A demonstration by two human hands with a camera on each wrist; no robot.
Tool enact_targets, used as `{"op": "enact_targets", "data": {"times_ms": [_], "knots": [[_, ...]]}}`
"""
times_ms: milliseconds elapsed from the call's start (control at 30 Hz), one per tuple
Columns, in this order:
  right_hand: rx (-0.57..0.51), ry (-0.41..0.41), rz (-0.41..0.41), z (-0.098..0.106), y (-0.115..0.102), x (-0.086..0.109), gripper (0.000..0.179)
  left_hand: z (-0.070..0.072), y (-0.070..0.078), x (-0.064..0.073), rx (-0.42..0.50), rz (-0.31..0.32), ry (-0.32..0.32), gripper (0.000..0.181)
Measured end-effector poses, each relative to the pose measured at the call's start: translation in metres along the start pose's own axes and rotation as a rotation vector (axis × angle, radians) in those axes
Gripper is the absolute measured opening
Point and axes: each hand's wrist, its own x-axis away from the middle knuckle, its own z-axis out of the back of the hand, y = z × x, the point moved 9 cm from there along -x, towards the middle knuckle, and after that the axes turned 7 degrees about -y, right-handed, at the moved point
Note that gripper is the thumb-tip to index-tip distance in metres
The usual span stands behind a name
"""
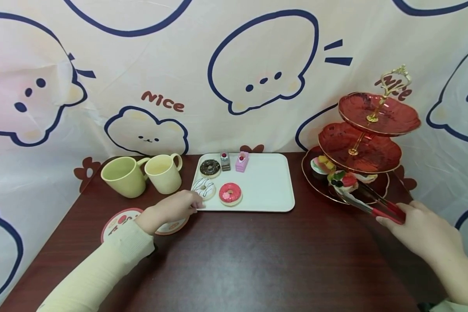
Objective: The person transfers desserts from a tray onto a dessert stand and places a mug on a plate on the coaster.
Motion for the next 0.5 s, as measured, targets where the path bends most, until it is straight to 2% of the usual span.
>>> {"op": "enact_targets", "data": {"times_ms": [267, 400, 500], "knots": [[0.024, -0.017, -0.017, -0.0051, 0.0056, 0.0004, 0.088, 0.0003, 0.0004, -0.0004, 0.002, -0.005, 0.000, 0.022], [0.017, -0.009, -0.018, -0.0042, 0.0062, 0.0017, 0.087, 0.0001, 0.0006, -0.0013, 0.003, -0.008, -0.001, 0.022], [-0.005, 0.025, -0.008, -0.0003, 0.0060, 0.0044, 0.085, 0.0002, 0.0010, -0.0014, 0.006, -0.006, -0.004, 0.022]]}}
